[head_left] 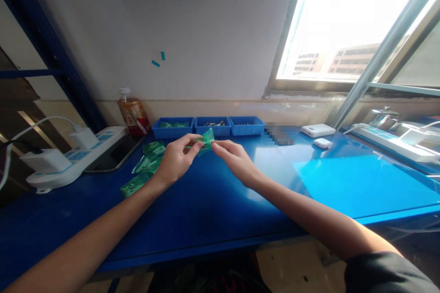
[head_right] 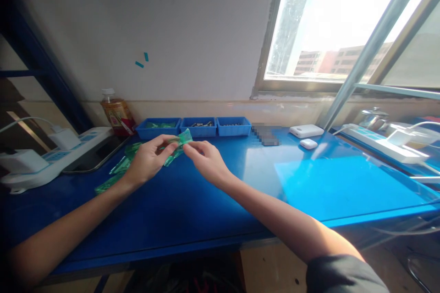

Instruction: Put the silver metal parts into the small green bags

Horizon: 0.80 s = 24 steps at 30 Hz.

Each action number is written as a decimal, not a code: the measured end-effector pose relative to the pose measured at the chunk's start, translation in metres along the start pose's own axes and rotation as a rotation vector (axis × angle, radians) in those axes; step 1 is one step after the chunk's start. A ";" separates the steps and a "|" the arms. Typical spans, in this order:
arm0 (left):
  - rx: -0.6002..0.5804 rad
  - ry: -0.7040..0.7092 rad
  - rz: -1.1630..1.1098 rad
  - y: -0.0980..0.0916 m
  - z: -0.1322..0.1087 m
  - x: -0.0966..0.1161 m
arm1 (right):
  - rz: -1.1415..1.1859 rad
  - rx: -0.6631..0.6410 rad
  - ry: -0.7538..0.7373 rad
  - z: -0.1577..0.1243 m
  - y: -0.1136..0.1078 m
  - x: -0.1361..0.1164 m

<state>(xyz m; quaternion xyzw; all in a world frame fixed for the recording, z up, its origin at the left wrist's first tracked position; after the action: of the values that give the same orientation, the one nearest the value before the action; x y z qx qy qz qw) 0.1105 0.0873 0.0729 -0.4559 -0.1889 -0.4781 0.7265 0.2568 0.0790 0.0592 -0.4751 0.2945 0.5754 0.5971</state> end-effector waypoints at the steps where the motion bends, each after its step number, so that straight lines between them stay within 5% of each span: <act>1: -0.015 0.109 0.102 0.002 -0.002 0.009 | 0.138 0.004 0.129 0.000 0.001 0.009; 4: -0.106 0.387 0.262 0.017 -0.012 0.029 | 0.389 0.027 0.303 -0.001 0.003 0.024; 6: -0.161 0.399 0.225 0.025 -0.014 0.030 | 0.340 0.048 0.250 0.002 0.000 0.026; 8: -0.195 0.223 0.064 0.028 -0.008 0.019 | 0.156 0.081 0.105 0.006 -0.008 0.022; 13: -0.183 -0.535 -0.561 0.035 -0.013 -0.029 | -0.468 0.034 -0.413 -0.002 0.003 -0.008; 16: -0.181 -0.726 -0.681 0.037 -0.016 -0.045 | -0.691 -0.061 -0.561 -0.011 0.019 -0.014; 19: -0.118 -0.606 -0.547 0.019 0.009 -0.058 | -0.784 -0.057 -0.621 -0.016 0.024 -0.020; 21: 0.018 -0.365 -0.240 -0.013 0.039 -0.058 | -0.799 -0.041 -0.632 -0.018 0.025 -0.024; 24: 0.058 -0.233 -0.085 -0.045 0.071 -0.066 | -0.781 -0.058 -0.613 -0.021 0.026 -0.029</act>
<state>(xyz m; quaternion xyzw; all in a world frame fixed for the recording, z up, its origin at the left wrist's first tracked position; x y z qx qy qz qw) 0.0522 0.1756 0.0840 -0.4787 -0.3049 -0.4465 0.6918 0.2314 0.0449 0.0716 -0.3752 -0.1107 0.4300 0.8137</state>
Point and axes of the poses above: each hand's wrist, its own z-axis towards the middle knuckle, its own y-axis out of the palm, x = y × z, the point moved 9 cm from there along z, towards the middle knuckle, and after that the axes turned 4 degrees about z, right-handed, at the moved point
